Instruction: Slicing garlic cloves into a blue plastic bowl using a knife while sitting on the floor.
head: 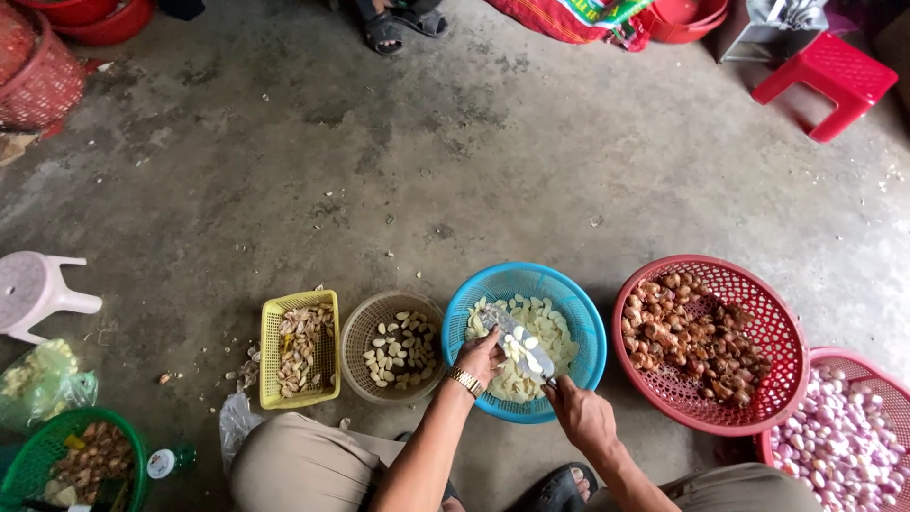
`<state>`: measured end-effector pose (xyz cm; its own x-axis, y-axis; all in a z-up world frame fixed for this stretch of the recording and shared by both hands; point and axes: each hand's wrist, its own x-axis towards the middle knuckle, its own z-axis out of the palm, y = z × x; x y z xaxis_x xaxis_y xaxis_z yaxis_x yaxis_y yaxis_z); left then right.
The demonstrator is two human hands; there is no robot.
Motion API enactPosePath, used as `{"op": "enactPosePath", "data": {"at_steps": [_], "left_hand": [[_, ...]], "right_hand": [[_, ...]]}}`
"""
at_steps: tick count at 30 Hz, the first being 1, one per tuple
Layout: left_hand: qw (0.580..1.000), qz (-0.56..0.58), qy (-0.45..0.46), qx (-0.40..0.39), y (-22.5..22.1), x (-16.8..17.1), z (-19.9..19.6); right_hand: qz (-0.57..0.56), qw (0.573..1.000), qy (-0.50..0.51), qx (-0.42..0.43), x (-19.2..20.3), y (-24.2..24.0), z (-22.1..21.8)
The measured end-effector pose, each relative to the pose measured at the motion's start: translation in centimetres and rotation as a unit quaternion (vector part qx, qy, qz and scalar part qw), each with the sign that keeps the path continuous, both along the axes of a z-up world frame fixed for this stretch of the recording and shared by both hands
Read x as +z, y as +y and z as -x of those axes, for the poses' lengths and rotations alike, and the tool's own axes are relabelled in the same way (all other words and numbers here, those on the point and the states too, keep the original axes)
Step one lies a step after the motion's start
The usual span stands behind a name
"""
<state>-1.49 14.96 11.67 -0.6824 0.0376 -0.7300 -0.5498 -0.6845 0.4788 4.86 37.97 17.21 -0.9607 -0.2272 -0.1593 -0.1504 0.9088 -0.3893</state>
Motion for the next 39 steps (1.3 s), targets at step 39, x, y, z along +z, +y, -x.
{"op": "enactPosePath", "data": {"at_steps": [39], "left_hand": [[0.992,-0.126,0.014,-0.016,1.6,-6.5,1.4]], "right_hand": [[0.005,0.995,0.101,-0.009,-0.8,1.1,0.0]]}}
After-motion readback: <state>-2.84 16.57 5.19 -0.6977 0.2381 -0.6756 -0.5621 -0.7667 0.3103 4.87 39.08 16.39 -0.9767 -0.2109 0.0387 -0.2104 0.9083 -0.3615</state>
